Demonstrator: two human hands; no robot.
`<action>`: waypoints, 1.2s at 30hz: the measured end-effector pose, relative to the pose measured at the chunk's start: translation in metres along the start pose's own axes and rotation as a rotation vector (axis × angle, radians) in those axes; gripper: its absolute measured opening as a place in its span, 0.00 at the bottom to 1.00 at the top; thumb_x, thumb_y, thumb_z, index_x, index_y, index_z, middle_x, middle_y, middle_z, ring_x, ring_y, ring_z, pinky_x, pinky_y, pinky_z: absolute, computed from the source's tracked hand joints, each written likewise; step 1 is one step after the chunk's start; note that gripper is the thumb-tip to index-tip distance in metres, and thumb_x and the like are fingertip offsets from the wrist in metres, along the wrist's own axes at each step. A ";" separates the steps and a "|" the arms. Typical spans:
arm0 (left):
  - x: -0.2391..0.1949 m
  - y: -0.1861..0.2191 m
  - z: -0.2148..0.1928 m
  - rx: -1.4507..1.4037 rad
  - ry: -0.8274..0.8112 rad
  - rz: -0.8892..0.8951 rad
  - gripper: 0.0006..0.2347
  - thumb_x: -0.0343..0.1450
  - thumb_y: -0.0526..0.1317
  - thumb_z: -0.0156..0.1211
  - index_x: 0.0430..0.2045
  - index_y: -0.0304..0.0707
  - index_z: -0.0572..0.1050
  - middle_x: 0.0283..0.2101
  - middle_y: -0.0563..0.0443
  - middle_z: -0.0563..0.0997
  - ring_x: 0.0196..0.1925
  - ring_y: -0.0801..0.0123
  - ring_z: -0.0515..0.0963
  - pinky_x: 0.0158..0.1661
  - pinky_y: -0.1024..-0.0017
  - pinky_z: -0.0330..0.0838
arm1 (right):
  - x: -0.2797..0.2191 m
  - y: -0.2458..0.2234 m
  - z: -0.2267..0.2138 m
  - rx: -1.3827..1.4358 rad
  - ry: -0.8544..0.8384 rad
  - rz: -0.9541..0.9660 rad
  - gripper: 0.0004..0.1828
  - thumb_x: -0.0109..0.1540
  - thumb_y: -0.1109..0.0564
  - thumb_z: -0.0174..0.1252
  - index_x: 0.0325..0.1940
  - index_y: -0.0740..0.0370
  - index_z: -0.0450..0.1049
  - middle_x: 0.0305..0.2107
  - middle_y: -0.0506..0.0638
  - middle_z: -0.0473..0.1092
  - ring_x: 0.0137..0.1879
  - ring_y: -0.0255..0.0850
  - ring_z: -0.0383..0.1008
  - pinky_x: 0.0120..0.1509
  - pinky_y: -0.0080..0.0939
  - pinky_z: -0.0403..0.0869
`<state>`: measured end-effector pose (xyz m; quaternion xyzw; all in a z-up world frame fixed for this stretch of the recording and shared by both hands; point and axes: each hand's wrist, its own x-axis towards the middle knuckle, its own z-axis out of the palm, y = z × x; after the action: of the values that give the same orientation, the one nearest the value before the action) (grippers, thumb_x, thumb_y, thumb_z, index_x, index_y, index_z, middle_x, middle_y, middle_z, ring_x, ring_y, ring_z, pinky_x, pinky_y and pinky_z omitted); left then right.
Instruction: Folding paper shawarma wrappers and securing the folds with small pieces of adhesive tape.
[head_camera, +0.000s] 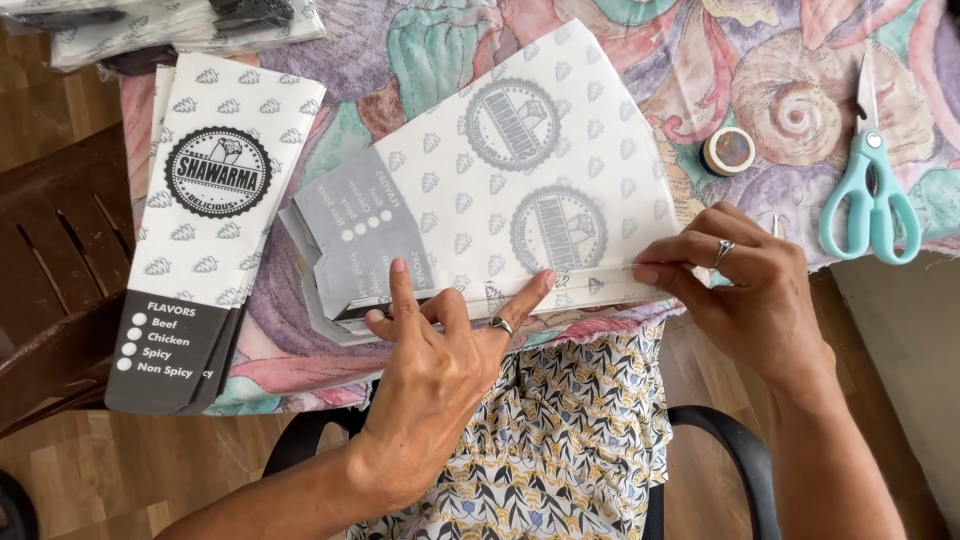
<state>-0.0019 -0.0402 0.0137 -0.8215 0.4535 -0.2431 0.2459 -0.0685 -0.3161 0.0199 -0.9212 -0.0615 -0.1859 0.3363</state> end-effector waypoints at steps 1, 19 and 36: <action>0.000 0.000 0.000 0.001 0.009 -0.003 0.40 0.70 0.18 0.35 0.77 0.59 0.41 0.25 0.54 0.60 0.19 0.50 0.80 0.66 0.42 0.62 | 0.000 0.001 0.001 0.019 0.026 0.012 0.02 0.62 0.65 0.67 0.39 0.66 0.81 0.26 0.48 0.71 0.32 0.38 0.61 0.39 0.38 0.61; -0.003 0.001 -0.004 -0.019 -0.015 -0.023 0.36 0.73 0.20 0.33 0.77 0.55 0.38 0.27 0.53 0.62 0.25 0.42 0.85 0.68 0.44 0.60 | -0.008 0.000 -0.006 0.179 0.116 0.532 0.10 0.61 0.66 0.71 0.44 0.68 0.78 0.34 0.52 0.77 0.38 0.32 0.73 0.45 0.27 0.75; 0.000 0.002 -0.007 -0.017 -0.048 0.019 0.33 0.75 0.24 0.32 0.78 0.52 0.40 0.24 0.48 0.65 0.27 0.44 0.82 0.66 0.40 0.59 | 0.029 -0.042 0.006 -0.021 -0.029 -0.234 0.12 0.57 0.65 0.75 0.38 0.71 0.78 0.40 0.60 0.78 0.49 0.52 0.81 0.56 0.44 0.81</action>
<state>-0.0071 -0.0425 0.0178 -0.8247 0.4572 -0.2173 0.2522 -0.0497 -0.2808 0.0517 -0.9137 -0.1717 -0.2113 0.3018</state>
